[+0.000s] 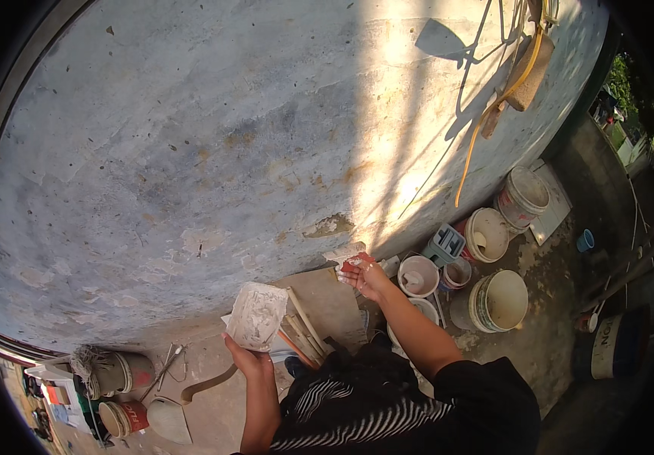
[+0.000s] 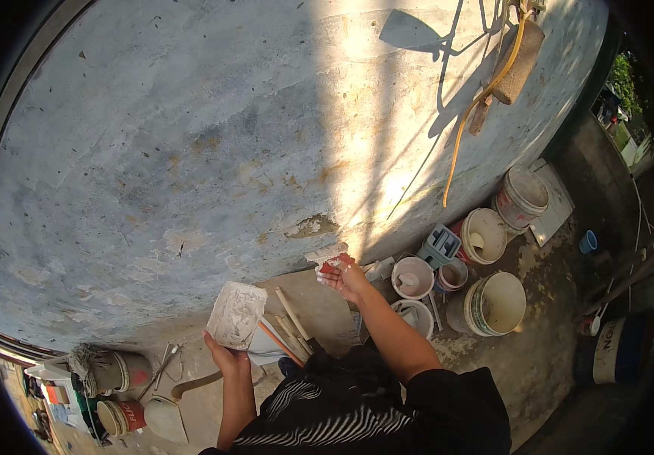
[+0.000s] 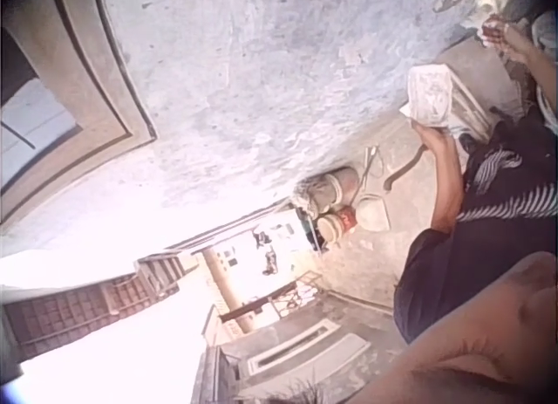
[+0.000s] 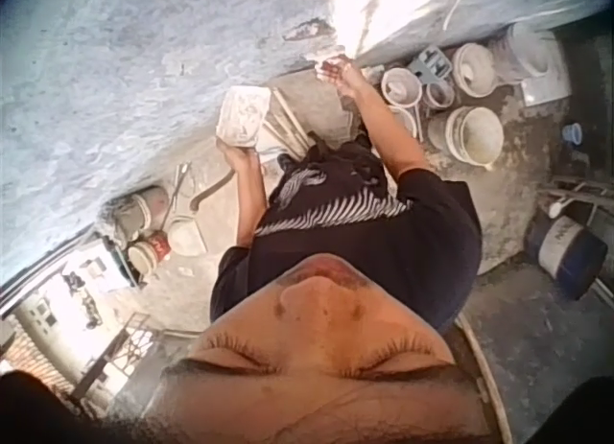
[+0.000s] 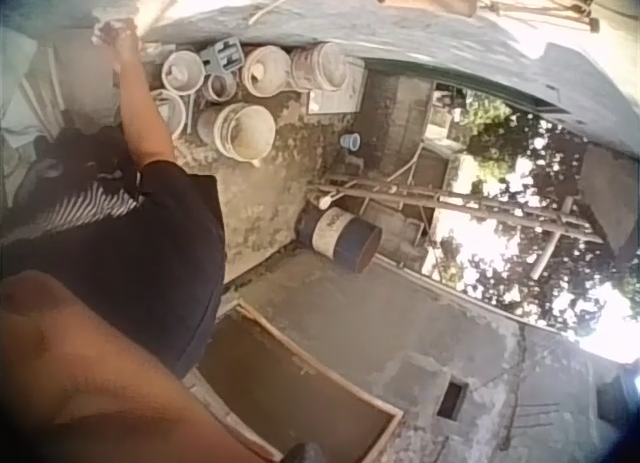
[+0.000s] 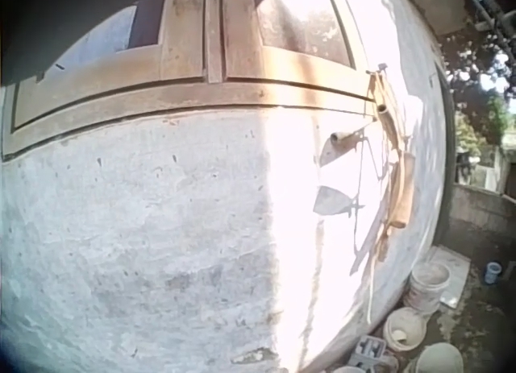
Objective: Apply wall putty or filler to a hole or damaged section of a wall using a putty knife.
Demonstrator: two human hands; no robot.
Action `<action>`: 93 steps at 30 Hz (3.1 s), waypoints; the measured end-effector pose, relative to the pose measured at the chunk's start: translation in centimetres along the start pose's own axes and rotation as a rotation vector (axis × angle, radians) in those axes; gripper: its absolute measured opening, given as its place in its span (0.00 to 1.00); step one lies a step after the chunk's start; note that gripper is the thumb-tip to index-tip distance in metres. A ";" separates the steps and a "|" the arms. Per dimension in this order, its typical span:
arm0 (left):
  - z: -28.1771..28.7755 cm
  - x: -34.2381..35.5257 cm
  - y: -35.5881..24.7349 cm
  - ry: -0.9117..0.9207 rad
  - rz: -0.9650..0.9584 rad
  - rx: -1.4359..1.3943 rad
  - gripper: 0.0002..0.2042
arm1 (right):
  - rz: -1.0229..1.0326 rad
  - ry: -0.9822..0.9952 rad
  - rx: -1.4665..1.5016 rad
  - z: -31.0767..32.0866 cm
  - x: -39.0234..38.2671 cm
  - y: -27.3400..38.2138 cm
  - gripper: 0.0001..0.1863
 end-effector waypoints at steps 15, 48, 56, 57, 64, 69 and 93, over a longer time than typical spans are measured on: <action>0.4 -1.0 -0.4 0.007 -0.002 -0.038 0.34 | 0.464 0.197 -0.126 -9.2 1.1 13.9 0.12; -6.6 -1.8 3.2 0.377 0.246 0.070 0.28 | 0.540 0.278 -0.666 0.9 -10.9 8.9 0.15; -7.7 -2.6 4.9 0.498 0.446 0.146 0.29 | 0.521 0.377 -0.719 -2.1 -11.8 10.3 0.12; -8.1 -3.4 4.7 0.500 0.451 0.141 0.29 | 0.513 0.384 -0.801 -2.0 -11.6 10.4 0.13; -7.0 -3.0 5.8 0.563 0.589 0.261 0.29 | 0.716 0.141 -1.685 -6.3 -14.6 13.1 0.21; -6.8 -2.1 5.7 0.594 0.538 0.243 0.28 | 0.777 0.290 -1.367 -8.2 -15.0 13.7 0.19; -8.1 -3.7 2.6 0.519 0.315 0.088 0.24 | 0.799 0.393 -1.647 -11.2 -14.9 11.8 0.15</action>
Point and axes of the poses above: each hand's wrist, its own x-axis towards the middle knuckle, its own z-axis out of the back of the hand, y = z × x, the point moved 1 cm from there along x, towards the middle knuckle, and after that the axes turned 12 degrees about z, right-handed, at the moved point
